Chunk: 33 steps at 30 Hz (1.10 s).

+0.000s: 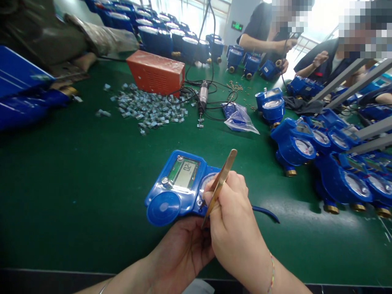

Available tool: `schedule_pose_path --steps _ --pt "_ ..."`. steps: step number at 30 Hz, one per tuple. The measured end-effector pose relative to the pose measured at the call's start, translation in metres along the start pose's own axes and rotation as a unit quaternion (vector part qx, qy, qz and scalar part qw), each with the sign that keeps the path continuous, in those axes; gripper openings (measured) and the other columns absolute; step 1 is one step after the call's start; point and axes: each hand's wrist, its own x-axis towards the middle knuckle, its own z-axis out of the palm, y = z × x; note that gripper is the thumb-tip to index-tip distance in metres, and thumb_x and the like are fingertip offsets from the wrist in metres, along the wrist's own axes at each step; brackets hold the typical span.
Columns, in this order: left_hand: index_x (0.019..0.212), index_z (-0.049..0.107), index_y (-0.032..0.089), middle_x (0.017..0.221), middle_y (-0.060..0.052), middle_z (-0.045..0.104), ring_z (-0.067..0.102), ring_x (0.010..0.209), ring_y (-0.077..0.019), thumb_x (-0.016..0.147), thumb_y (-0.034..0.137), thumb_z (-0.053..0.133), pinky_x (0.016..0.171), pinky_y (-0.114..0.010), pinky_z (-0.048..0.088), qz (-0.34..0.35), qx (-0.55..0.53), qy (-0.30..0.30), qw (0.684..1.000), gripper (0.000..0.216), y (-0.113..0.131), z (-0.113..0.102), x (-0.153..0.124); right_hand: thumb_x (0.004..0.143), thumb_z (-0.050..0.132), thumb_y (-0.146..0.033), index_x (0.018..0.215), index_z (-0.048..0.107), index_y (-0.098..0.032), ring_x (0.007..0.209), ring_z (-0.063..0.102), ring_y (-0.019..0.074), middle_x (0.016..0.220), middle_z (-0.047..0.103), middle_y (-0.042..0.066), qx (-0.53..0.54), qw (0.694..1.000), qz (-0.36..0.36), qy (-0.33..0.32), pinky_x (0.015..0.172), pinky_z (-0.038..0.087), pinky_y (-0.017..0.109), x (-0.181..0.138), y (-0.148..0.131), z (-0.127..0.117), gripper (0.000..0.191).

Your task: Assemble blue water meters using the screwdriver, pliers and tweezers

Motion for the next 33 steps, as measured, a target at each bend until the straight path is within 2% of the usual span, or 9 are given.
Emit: schedule_pose_path --steps 4,9,17,25,28,33 --pt "0.073 0.064 0.006 0.069 -0.006 0.062 0.061 0.060 -0.0115 0.080 0.008 0.049 0.062 -0.023 0.055 0.002 -0.027 0.025 0.999 0.017 -0.004 0.005 -0.005 0.089 0.040 -0.014 0.086 0.052 -0.026 0.093 0.044 0.0169 0.098 0.049 -0.001 0.003 1.000 0.021 -0.002 0.078 0.039 0.036 0.002 0.000 0.001 0.017" --pt "0.073 0.065 0.007 0.070 -0.007 0.064 0.061 0.061 -0.0110 0.083 0.012 0.048 0.062 -0.022 0.054 0.011 -0.048 0.009 0.999 0.021 -0.006 0.019 -0.017 0.088 0.040 -0.013 0.083 0.051 -0.025 0.093 0.044 0.0168 0.097 0.048 -0.001 0.013 1.000 0.021 0.002 0.078 0.038 0.036 0.002 0.000 0.001 0.017" --pt "0.072 0.062 0.008 0.068 -0.004 0.060 0.057 0.058 -0.0093 0.084 0.012 0.043 0.058 -0.019 0.048 0.041 -0.032 0.033 0.998 0.023 -0.004 0.029 -0.023 0.088 0.040 -0.014 0.082 0.050 -0.023 0.092 0.044 0.0170 0.096 0.048 0.000 0.011 1.000 0.024 0.006 0.077 0.038 0.035 0.002 -0.002 0.000 0.016" --pt "0.069 0.060 0.007 0.064 -0.005 0.056 0.057 0.051 -0.0084 0.081 0.015 0.042 0.046 -0.014 0.041 -0.053 0.031 0.004 0.998 0.023 0.009 0.033 -0.028 0.089 0.039 -0.017 0.084 0.052 -0.023 0.089 0.045 0.0179 0.095 0.049 0.002 0.020 0.999 0.029 -0.012 0.073 0.039 0.034 0.001 0.003 -0.001 0.015" --pt "0.068 0.059 0.008 0.064 -0.005 0.056 0.057 0.051 -0.0084 0.080 0.016 0.041 0.046 -0.014 0.041 -0.055 0.035 0.011 0.998 0.024 0.010 0.036 -0.029 0.090 0.038 -0.018 0.087 0.052 -0.023 0.089 0.046 0.0174 0.097 0.049 0.002 0.019 0.999 0.028 -0.006 0.074 0.039 0.034 0.000 0.003 -0.001 0.015" --pt "0.071 0.058 0.008 0.068 -0.005 0.056 0.057 0.053 -0.0077 0.080 0.015 0.043 0.046 -0.012 0.041 -0.047 0.029 -0.012 0.998 0.019 0.008 0.029 -0.029 0.089 0.039 -0.018 0.088 0.053 -0.024 0.092 0.046 0.0176 0.098 0.050 0.002 0.028 0.999 0.029 -0.001 0.075 0.040 0.034 0.000 0.003 -0.001 0.015"
